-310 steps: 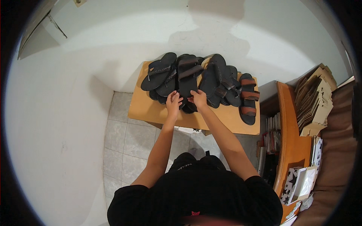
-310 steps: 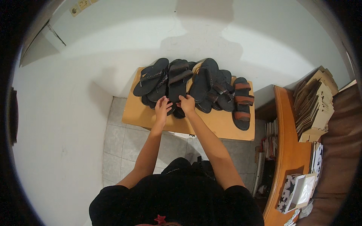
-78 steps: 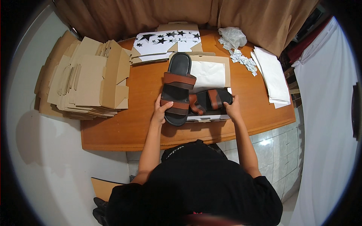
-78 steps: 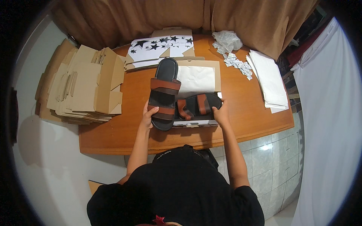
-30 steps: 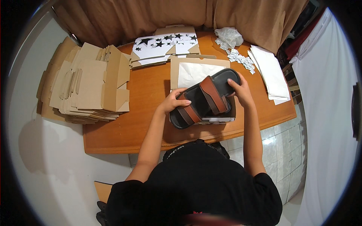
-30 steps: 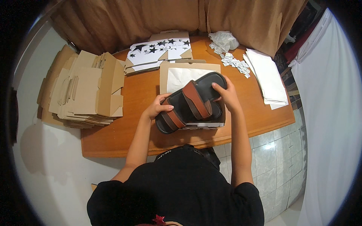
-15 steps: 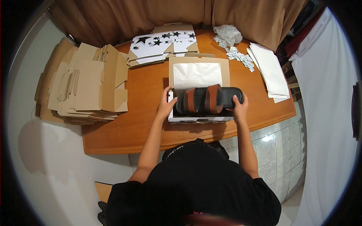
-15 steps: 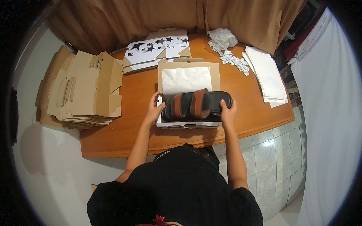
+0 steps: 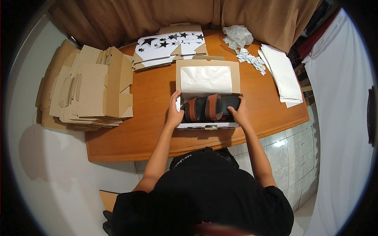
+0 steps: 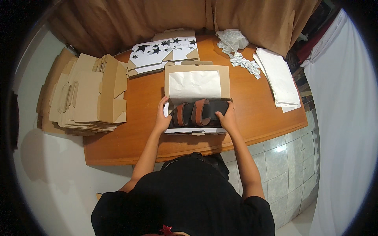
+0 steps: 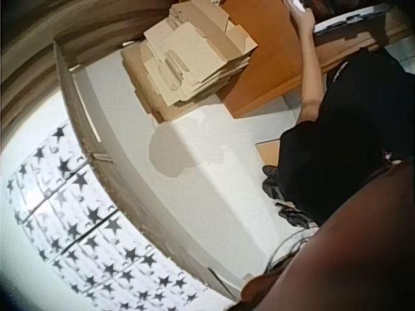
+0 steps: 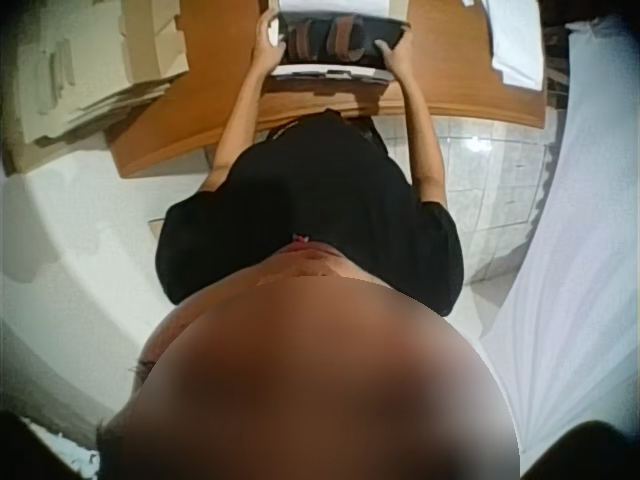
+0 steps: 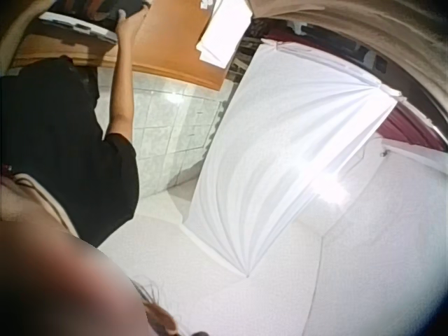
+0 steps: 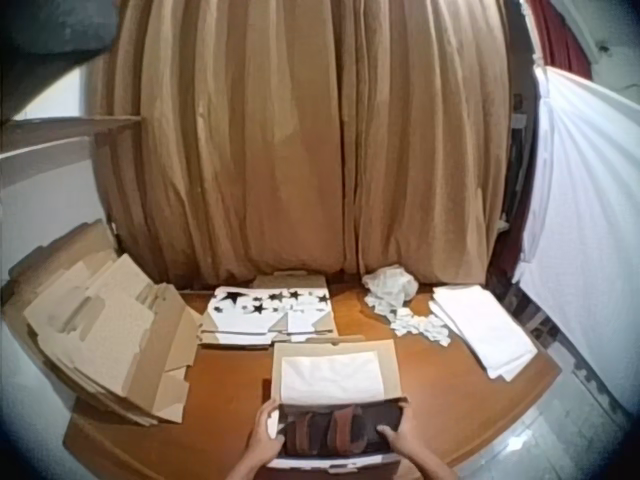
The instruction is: Pack a pair of sandals into a shoebox with tissue paper.
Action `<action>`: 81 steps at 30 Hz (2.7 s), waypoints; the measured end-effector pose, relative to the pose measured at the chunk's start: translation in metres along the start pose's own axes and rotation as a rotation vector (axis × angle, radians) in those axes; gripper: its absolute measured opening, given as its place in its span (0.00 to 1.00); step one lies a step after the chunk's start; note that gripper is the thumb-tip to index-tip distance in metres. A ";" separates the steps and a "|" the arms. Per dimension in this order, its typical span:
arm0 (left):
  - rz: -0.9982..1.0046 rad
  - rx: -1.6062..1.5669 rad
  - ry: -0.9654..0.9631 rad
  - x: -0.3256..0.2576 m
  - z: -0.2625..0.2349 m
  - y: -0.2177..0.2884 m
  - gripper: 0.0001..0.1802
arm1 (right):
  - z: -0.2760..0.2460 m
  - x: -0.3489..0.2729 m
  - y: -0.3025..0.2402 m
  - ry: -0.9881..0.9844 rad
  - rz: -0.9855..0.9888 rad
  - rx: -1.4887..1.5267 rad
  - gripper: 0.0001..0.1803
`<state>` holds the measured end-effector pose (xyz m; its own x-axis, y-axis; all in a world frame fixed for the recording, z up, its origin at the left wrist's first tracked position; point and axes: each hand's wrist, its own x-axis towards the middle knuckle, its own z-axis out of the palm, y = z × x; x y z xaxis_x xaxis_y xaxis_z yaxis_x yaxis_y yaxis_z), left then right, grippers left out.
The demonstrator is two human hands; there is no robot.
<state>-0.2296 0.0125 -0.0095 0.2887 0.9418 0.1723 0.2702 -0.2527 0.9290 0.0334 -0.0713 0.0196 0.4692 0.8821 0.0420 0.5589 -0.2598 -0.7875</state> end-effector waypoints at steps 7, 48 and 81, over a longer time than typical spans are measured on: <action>-0.012 0.009 0.008 0.001 0.000 0.002 0.36 | 0.010 -0.005 -0.001 -0.155 0.014 -0.541 0.47; -0.187 0.562 0.308 0.133 0.152 0.065 0.25 | -0.084 0.279 0.198 0.154 0.215 -0.397 0.24; -0.048 -0.171 0.262 0.086 0.126 0.088 0.09 | -0.114 0.180 0.041 -0.353 0.361 0.762 0.24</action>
<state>-0.0652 0.0430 0.0452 0.0271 0.9823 0.1851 0.1133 -0.1870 0.9758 0.2183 0.0324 0.0649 0.2211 0.8991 -0.3778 -0.2432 -0.3243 -0.9141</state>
